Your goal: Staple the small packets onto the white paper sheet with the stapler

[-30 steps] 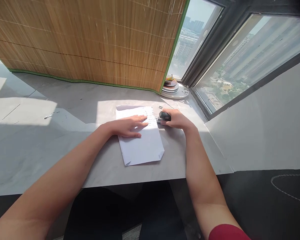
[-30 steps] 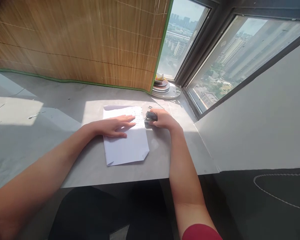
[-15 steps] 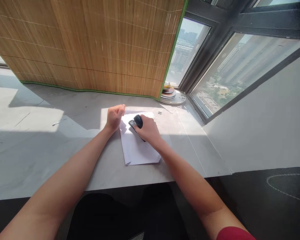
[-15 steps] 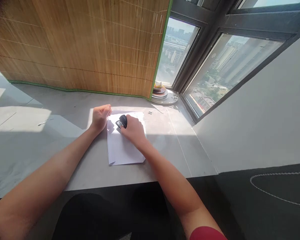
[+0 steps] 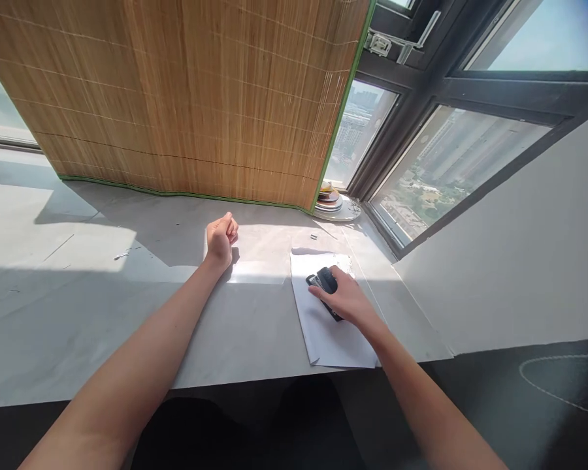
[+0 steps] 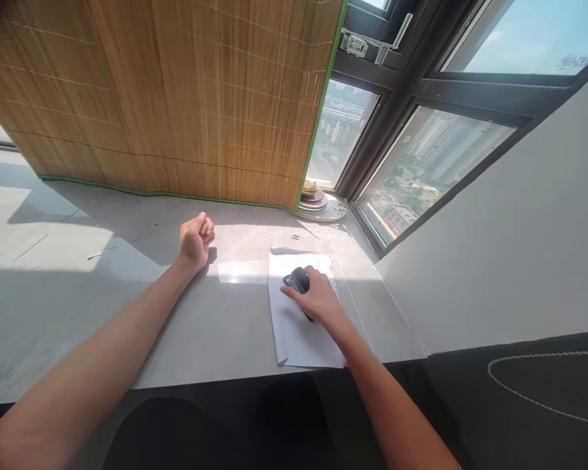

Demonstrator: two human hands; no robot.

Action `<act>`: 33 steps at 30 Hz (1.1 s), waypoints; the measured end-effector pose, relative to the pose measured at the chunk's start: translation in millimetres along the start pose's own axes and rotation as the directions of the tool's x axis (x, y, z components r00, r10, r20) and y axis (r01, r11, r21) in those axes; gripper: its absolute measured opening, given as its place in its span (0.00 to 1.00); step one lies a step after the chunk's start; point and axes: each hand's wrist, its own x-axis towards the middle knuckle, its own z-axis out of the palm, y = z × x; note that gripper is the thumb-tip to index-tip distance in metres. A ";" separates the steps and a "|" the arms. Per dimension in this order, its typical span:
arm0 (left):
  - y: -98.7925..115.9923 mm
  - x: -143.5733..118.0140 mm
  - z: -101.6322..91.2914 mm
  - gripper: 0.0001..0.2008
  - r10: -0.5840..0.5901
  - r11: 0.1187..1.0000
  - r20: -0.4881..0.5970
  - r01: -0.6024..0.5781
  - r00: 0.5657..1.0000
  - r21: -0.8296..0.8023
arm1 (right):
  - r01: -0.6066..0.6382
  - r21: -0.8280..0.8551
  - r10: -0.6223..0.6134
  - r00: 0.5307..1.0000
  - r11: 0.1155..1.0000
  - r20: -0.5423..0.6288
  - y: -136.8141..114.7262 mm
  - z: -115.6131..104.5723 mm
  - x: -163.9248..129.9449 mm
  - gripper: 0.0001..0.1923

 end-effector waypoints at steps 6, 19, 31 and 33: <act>10.0 3.5 -14.2 0.33 -0.212 0.969 0.360 0.243 0.908 -0.043 | 0.411 -0.040 -0.413 0.905 0.911 -0.104 32.3 -7.6 82.4 0.27; 47.4 19.3 -87.9 0.35 0.204 0.974 0.068 -0.196 0.977 -0.111 | 0.366 0.035 -0.367 0.924 0.930 0.104 -72.2 129.4 135.7 0.41; 69.7 11.8 -116.9 0.31 0.457 0.874 0.018 -0.445 0.889 -0.196 | 0.476 -0.024 -0.463 0.865 0.879 0.192 -195.2 191.0 121.6 0.43; 67.5 13.1 -114.9 0.33 0.418 0.897 0.057 -0.401 0.907 -0.186 | 0.451 -0.026 -0.438 0.877 0.892 0.197 -179.6 183.2 119.7 0.44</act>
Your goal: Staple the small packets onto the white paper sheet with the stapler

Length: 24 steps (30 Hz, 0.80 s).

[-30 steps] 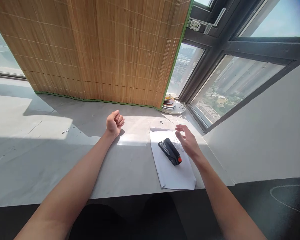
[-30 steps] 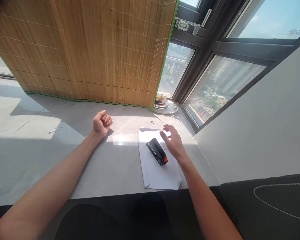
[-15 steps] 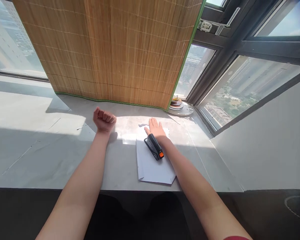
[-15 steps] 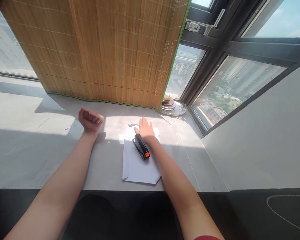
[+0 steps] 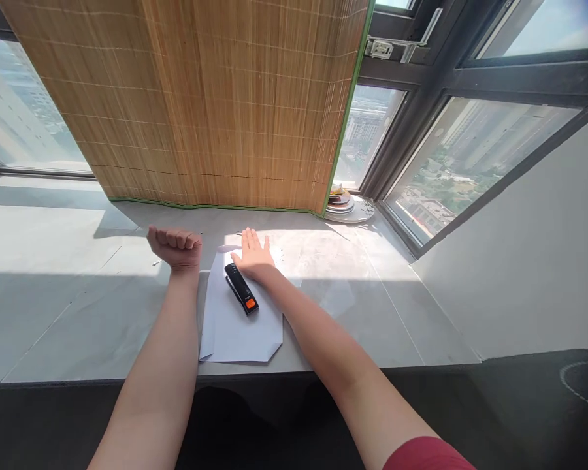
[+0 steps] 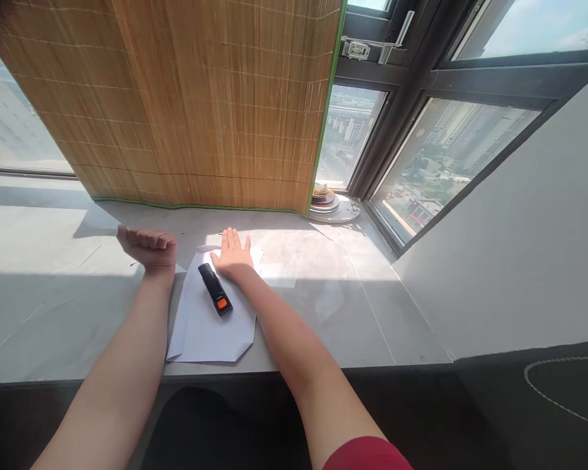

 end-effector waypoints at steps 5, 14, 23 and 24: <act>-11.0 -1.5 15.2 0.35 -0.230 0.973 0.022 0.230 0.973 0.004 | -0.066 0.114 0.072 0.996 0.991 -0.051 56.3 -24.4 -33.5 0.45; -15.9 -90.2 100.1 0.17 -0.614 0.605 0.137 0.352 0.778 0.714 | -0.027 0.264 0.078 0.980 0.964 -0.184 96.1 -55.4 -58.3 0.35; 6.1 -148.5 107.4 0.20 -0.626 0.157 0.258 -0.205 0.736 0.966 | 0.086 0.346 0.009 0.965 0.934 -0.264 71.3 -91.0 -155.9 0.21; 5.6 -148.7 107.3 0.21 -0.636 0.147 0.254 -0.208 0.729 0.967 | 0.103 0.299 -0.032 0.972 0.949 -0.232 67.7 -88.0 -170.2 0.17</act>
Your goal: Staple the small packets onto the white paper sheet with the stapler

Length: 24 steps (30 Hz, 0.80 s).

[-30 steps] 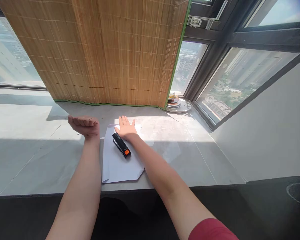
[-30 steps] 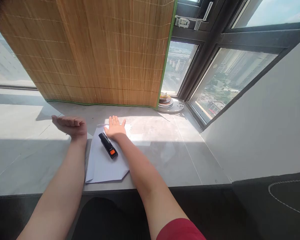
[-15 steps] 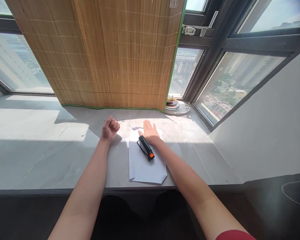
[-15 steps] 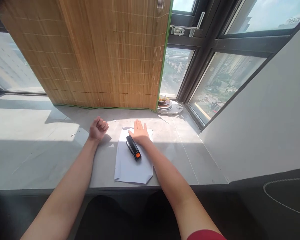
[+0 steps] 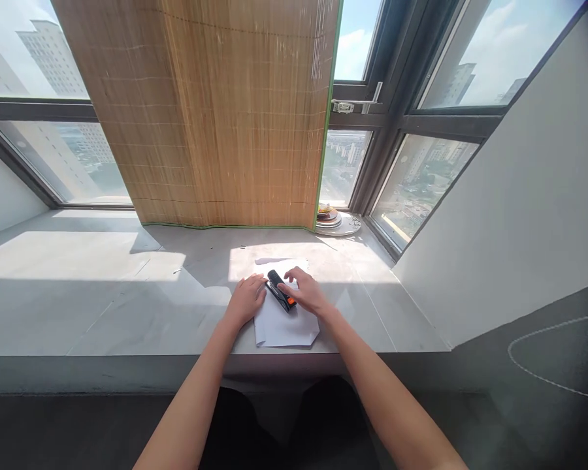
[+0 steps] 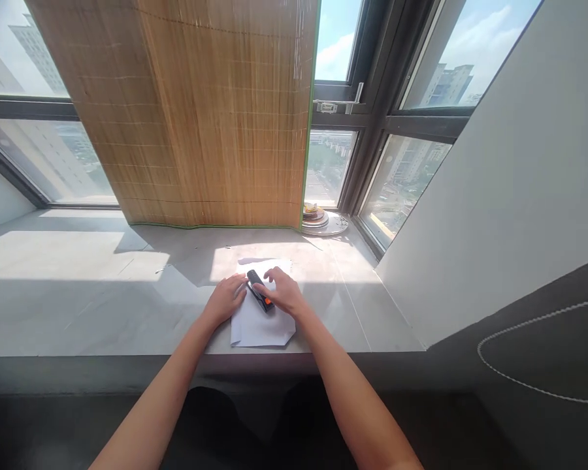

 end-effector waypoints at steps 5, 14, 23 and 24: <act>-1.0 3.6 0.8 0.26 -0.021 1.000 0.009 0.022 1.000 -0.020 | 0.018 -0.088 -0.017 1.000 0.996 0.016 -2.7 12.2 -33.6 0.18; -8.8 4.1 -1.1 0.32 -0.060 0.985 -0.013 0.057 0.998 -0.161 | 0.021 0.098 0.002 0.974 0.995 -0.225 17.2 10.0 -39.3 0.17; -20.3 6.3 0.2 0.19 -0.159 0.784 -0.143 0.037 0.977 -0.620 | 0.114 0.152 -0.040 0.905 0.982 -0.424 11.2 5.5 -41.6 0.19; -19.1 5.9 0.1 0.18 -0.172 0.747 -0.165 0.019 0.971 -0.665 | 0.098 0.150 -0.027 0.909 0.984 -0.417 12.2 5.9 -40.8 0.19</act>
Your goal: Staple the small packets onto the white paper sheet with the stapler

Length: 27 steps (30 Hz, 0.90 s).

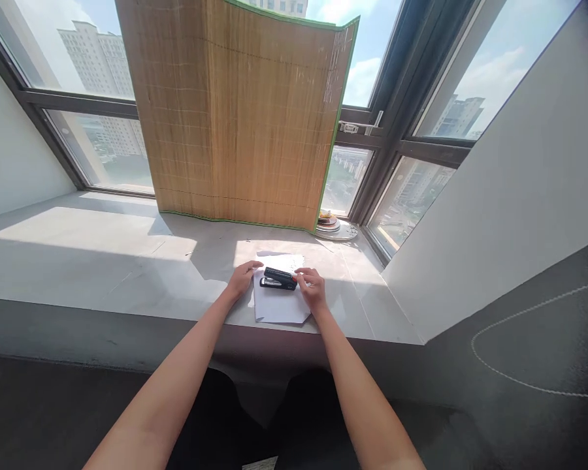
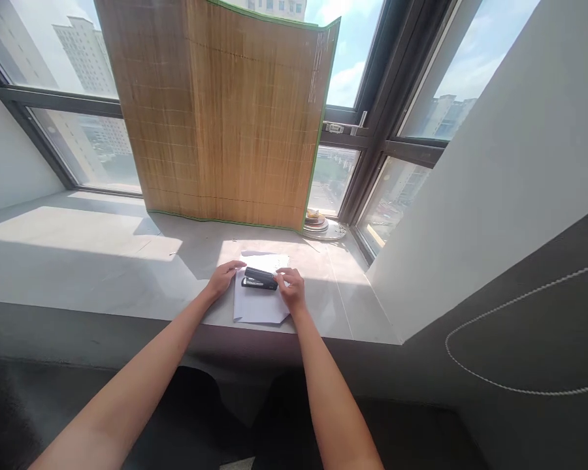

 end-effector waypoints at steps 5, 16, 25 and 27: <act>5.1 -0.9 2.9 0.20 -0.104 0.938 -0.112 0.060 0.988 -0.340 | -0.088 -0.012 0.088 0.996 0.996 0.025 5.4 1.3 2.5 0.18; 12.4 -4.1 -14.0 0.29 -0.278 0.699 -0.174 0.074 0.945 -0.711 | -0.027 -0.118 0.068 0.931 0.993 0.358 -8.3 14.9 16.7 0.21; 4.7 -10.3 -38.6 0.26 -0.484 0.126 0.028 0.101 0.875 -0.987 | 0.261 -0.264 -0.201 0.951 0.929 0.234 -70.2 64.4 16.8 0.10; 6.8 -11.1 -40.0 0.28 -0.487 0.063 0.037 0.077 0.873 -0.995 | 0.508 -0.355 -0.406 0.854 0.785 0.326 -80.2 77.9 12.1 0.15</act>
